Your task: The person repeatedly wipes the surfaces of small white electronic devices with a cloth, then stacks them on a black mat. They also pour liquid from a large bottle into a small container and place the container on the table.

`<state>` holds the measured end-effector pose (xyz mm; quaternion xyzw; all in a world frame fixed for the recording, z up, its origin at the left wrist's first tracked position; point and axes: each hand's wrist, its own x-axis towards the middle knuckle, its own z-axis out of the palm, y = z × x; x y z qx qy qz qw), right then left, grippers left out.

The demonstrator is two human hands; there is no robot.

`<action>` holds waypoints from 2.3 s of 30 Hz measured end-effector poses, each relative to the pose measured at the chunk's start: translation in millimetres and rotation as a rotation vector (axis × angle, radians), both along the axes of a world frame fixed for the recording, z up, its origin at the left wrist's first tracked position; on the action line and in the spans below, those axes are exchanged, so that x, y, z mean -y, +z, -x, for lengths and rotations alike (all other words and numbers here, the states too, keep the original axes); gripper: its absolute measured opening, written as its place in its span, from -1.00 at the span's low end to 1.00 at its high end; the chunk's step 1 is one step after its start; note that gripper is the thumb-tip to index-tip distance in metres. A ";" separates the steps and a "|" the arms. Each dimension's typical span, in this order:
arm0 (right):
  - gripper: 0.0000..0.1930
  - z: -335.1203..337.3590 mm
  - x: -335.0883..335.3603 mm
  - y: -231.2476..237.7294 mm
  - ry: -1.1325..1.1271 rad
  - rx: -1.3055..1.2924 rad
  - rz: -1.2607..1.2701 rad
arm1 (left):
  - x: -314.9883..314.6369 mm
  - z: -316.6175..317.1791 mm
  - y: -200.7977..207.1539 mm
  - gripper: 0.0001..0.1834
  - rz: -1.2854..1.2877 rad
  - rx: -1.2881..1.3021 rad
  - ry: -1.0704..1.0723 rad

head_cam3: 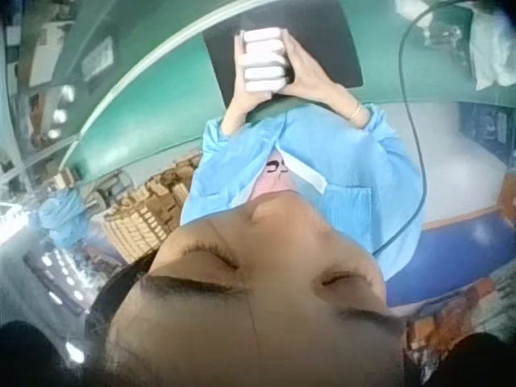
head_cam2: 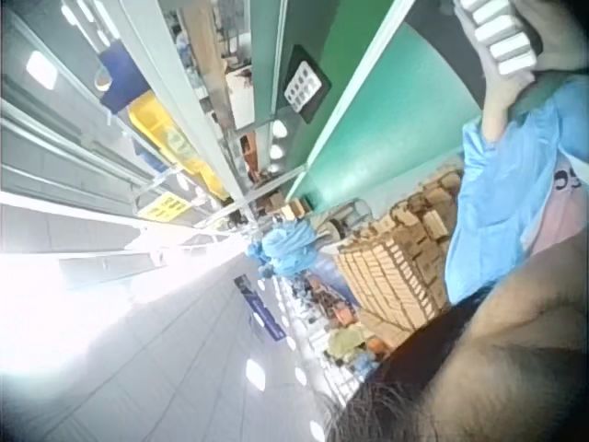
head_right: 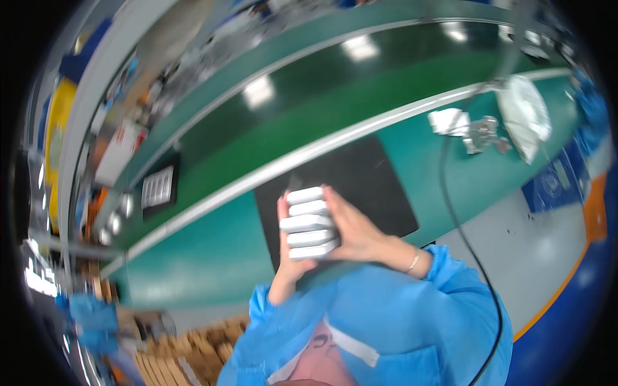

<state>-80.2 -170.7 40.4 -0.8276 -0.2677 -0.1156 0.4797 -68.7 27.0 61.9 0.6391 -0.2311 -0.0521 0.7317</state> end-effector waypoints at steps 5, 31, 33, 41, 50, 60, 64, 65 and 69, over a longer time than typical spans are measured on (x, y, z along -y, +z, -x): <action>0.46 18.8 -9.1 3.3 0.113 -0.002 0.018 | -26.9 26.7 -45.4 0.70 -0.112 0.414 0.013; 0.43 12.1 -13.3 -9.1 -0.078 -0.078 0.159 | -10.4 27.6 -42.8 0.77 -0.088 0.135 -0.015; 0.43 11.1 -14.6 -11.5 -0.081 -0.077 0.159 | -10.0 30.2 -43.1 0.75 -0.046 0.052 -0.008; 0.23 9.5 9.3 32.8 -0.080 -0.103 0.141 | -40.0 12.1 -3.2 0.37 0.221 -0.322 -0.089; 0.38 -3.2 22.8 13.1 0.008 -0.174 0.146 | -41.4 -10.0 -8.0 0.18 -0.101 -0.278 0.053; 0.46 -5.4 23.0 4.4 0.004 -0.084 0.234 | -21.1 -13.3 -13.2 0.08 -0.040 -0.335 0.090; 0.41 -3.8 23.8 5.3 0.017 -0.090 0.170 | -21.0 -11.3 -13.2 0.04 0.020 -0.276 0.159; 0.40 -2.1 23.7 4.5 0.004 -0.081 0.146 | -17.5 -9.8 -16.5 -0.03 0.047 -0.189 0.270; 0.41 -1.4 27.0 4.6 0.055 -0.128 -0.207 | -39.7 -13.9 4.9 -0.13 -0.266 0.274 0.080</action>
